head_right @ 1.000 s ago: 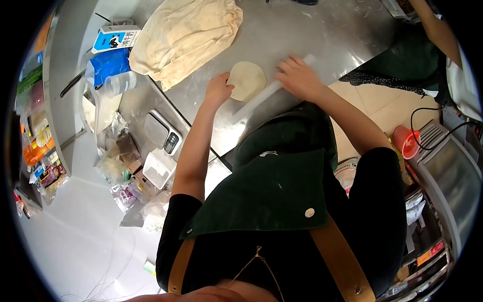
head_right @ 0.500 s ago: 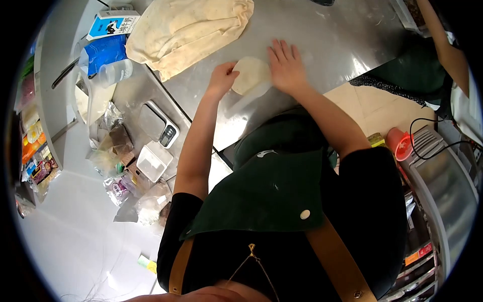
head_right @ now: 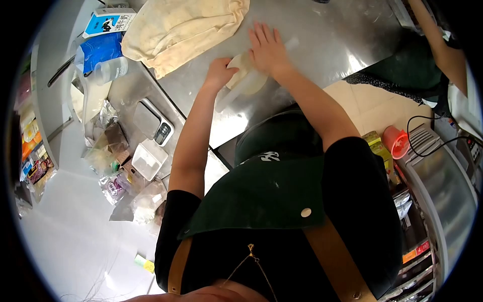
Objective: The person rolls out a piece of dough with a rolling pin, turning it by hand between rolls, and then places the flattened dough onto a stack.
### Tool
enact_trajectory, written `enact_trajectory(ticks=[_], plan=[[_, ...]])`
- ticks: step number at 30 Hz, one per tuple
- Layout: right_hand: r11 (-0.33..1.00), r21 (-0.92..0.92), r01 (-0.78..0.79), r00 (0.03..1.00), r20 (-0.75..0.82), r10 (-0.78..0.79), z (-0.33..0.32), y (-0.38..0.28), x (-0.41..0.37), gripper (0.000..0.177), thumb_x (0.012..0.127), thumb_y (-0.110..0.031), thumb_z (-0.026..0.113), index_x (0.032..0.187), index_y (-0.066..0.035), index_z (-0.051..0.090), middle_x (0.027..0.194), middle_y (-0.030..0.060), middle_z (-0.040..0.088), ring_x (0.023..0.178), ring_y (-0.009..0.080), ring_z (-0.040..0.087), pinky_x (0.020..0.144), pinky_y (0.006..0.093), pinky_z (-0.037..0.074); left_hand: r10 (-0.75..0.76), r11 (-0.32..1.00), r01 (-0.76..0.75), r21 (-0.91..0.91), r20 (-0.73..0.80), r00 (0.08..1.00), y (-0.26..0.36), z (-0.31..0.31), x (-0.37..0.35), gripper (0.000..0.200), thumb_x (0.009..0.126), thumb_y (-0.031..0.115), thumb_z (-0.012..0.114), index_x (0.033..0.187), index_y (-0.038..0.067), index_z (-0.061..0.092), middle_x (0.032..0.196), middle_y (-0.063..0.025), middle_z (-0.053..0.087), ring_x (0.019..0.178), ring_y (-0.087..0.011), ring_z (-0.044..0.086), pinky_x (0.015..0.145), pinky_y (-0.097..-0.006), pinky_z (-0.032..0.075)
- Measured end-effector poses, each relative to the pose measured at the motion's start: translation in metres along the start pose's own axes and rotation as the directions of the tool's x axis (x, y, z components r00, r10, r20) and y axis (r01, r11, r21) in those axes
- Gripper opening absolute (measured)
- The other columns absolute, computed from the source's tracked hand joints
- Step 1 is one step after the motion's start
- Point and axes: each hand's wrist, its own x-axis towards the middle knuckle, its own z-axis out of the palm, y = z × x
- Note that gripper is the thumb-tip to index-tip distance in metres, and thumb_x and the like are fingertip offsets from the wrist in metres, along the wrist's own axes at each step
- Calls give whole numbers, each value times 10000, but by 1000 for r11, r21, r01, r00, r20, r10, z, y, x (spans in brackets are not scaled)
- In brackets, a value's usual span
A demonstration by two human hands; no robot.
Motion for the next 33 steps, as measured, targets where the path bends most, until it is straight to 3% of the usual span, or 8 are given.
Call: enact_trajectory(ticks=[4,7,10,13,14,17,23,33], plan=[[976,170,138,989,28,-144,-18,25,-70,564,852,-325,652,1313,-27,524,1472,175,422,1362,343,387,1151,526,257,43,981,-9,196,-168,985,10,14,-12,225,812,141,666,1014,47,695,972,-190,697,897,-367,667,795,-444,525],[935,230,268,950,99,-297,-37,48,-107,515,778,-268,728,1231,-78,573,1431,156,461,1346,326,409,1153,519,265,45,916,19,401,-149,988,32,16,-34,203,828,115,648,1018,47,677,976,-213,682,897,-381,657,790,-466,516],[907,235,350,909,147,-389,-47,66,-116,432,728,-222,756,1117,-107,608,1356,128,508,1315,300,438,1152,508,274,157,939,-120,321,-92,983,52,4,-65,166,835,91,636,985,29,667,952,-237,672,890,-411,641,786,-472,513],[894,260,365,901,144,-410,-63,73,-114,395,688,-219,769,1039,-114,621,1277,100,540,1267,277,471,1149,496,283,219,975,-222,11,-218,951,51,-11,-75,129,806,77,669,878,-16,615,823,-217,647,800,-405,639,686,-450,504],[889,272,369,901,131,-414,-68,74,-111,391,675,-223,774,1020,-114,624,1252,91,547,1250,269,482,1149,492,287,134,989,-142,-39,-160,978,45,-18,-71,208,811,70,651,1012,18,665,954,-237,668,909,-436,627,789,-468,512],[885,290,363,908,104,-407,-81,75,-96,383,672,-232,782,1000,-110,627,1218,80,562,1209,262,504,1142,484,298,25,993,-23,120,-14,1000,16,-14,-45,272,809,58,650,1079,27,662,1023,-230,669,974,-423,625,830,-457,507],[868,284,408,881,125,-456,-59,55,-46,377,721,-210,774,1040,-93,609,1182,84,545,1170,290,506,1124,490,316,-73,993,71,98,15,997,1,-7,-37,409,816,15,619,1225,35,615,1143,-221,650,1079,-401,602,902,-430,492],[993,91,80,996,-50,-75,-8,9,-47,442,874,-274,593,1241,-30,563,1439,145,455,1358,318,393,1128,516,279,-115,928,72,-365,-96,989,-15,4,-22,310,860,74,617,1159,2,651,982,-163,703,884,-247,657,799,-354,502]])
